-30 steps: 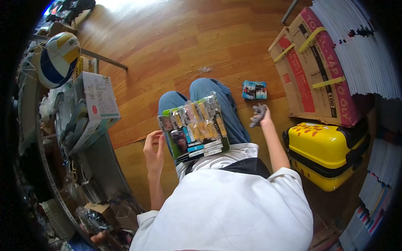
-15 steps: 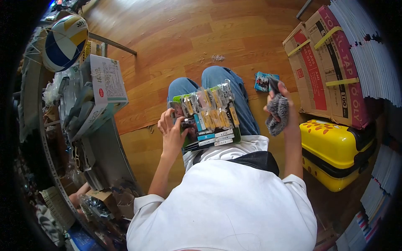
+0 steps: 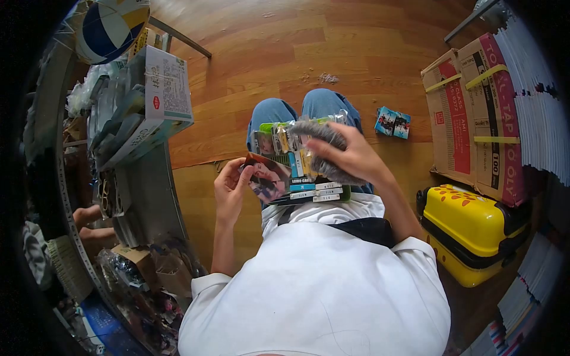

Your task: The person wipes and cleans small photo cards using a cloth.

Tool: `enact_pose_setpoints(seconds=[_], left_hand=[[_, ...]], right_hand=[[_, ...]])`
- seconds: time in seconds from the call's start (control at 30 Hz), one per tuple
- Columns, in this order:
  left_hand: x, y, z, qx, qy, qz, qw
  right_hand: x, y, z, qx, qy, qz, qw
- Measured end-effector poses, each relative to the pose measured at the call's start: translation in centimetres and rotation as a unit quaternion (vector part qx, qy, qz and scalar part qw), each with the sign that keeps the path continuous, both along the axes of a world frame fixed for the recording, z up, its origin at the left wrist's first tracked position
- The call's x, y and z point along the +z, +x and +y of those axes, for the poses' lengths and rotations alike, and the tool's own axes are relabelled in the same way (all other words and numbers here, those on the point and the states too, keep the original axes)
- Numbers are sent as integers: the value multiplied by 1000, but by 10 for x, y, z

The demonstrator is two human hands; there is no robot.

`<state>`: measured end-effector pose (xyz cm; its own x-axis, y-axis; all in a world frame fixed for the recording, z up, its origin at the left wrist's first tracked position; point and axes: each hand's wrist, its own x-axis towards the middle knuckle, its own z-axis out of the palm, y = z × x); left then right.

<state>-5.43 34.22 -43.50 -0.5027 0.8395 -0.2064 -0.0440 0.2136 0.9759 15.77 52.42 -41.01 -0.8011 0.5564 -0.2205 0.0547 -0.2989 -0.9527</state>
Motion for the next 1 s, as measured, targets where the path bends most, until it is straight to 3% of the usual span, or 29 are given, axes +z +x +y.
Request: enact_pose_setpoints(seconds=[0.03, 0.1, 0.17, 0.23, 0.47, 0.6, 0.87, 0.93, 1.0], left_hand=[[6, 0, 3, -4, 13, -56, 998], [16, 8, 13, -16, 31, -51, 998], [23, 14, 23, -28, 51, -46, 997], [26, 17, 29, -70, 49, 42, 995], [23, 13, 33, -87, 37, 55, 994], [10, 4, 26, -41, 37, 6, 998], [-10, 0, 19, -38, -2, 55, 998], [-17, 2, 18, -61, -33, 260, 963], [-23, 6, 15, -55, -36, 262, 963]], right_hand=[[-1, -1, -3, -1, 0, -1, 1000], [-7, 0, -9, 121, 106, -67, 985], [-13, -1, -21, 106, 51, -46, 992], [-19, 0, -27, 78, 77, -16, 994], [-28, 16, -23, -31, -66, -42, 996], [-27, 24, -16, -72, -160, -42, 983], [-27, 24, -18, -80, -131, -28, 988], [-26, 23, -19, -80, -133, -27, 988], [-26, 23, -19, -82, -140, -27, 986]])
